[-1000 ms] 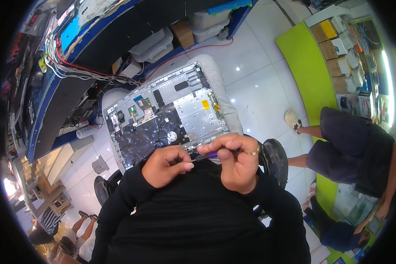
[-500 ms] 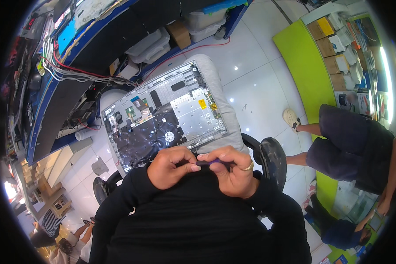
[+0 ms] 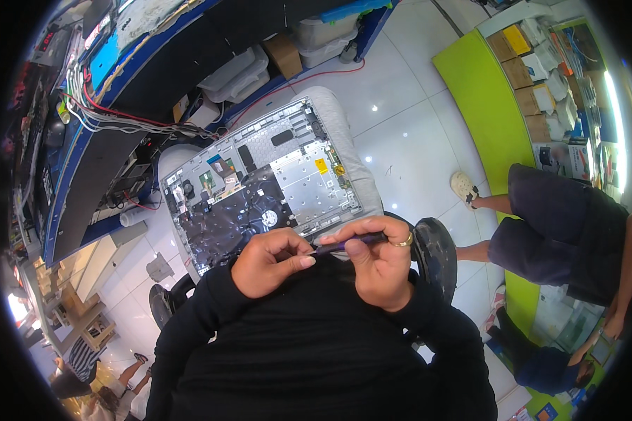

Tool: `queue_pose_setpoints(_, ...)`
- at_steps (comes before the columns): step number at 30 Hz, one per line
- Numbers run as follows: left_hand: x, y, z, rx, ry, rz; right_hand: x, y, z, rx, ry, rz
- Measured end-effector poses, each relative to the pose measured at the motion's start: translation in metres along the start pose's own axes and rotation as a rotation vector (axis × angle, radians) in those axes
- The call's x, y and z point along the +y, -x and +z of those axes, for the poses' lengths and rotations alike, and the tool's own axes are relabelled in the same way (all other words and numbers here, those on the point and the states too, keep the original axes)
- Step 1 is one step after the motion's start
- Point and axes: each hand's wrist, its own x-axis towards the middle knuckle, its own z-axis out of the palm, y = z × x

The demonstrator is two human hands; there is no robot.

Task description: The person disassembles a laptop by using a screwdriver to remove screws from the internal components, disconnecting the screen assembly, and lifting the motherboard from the chassis.

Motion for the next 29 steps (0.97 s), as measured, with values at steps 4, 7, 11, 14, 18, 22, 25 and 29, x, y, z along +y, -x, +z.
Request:
queue_pose_setpoints(4,0.005,0.0,-0.001,0.055,-0.191,0.094,0.0,0.0,-0.001,0.036,0.008,0.048)
queue_pose_setpoints(7,0.002,0.0,0.0,0.054,-0.271,0.166,0.001,0.001,-0.002,0.005,0.034,0.033)
queue_pose_setpoints(11,-0.003,0.001,0.003,0.058,-0.266,0.191,0.005,0.006,-0.004,-0.008,-0.004,-0.02)
queue_pose_setpoints(14,-0.005,0.001,0.002,0.023,-0.245,0.174,0.005,0.008,-0.006,-0.088,0.129,-0.088)
queue_pose_setpoints(18,-0.007,0.001,0.003,0.007,-0.238,0.158,0.007,0.009,-0.008,-0.07,0.085,-0.04)
queue_pose_setpoints(22,-0.01,0.001,0.003,-0.013,-0.188,0.126,0.006,0.01,-0.009,-0.125,0.164,-0.125)
queue_pose_setpoints(25,-0.011,0.001,0.003,-0.035,-0.166,0.109,0.008,0.009,-0.011,-0.087,0.089,-0.057)
queue_pose_setpoints(29,-0.009,0.002,0.003,-0.029,-0.067,0.002,0.005,0.007,-0.006,0.011,0.057,0.003)
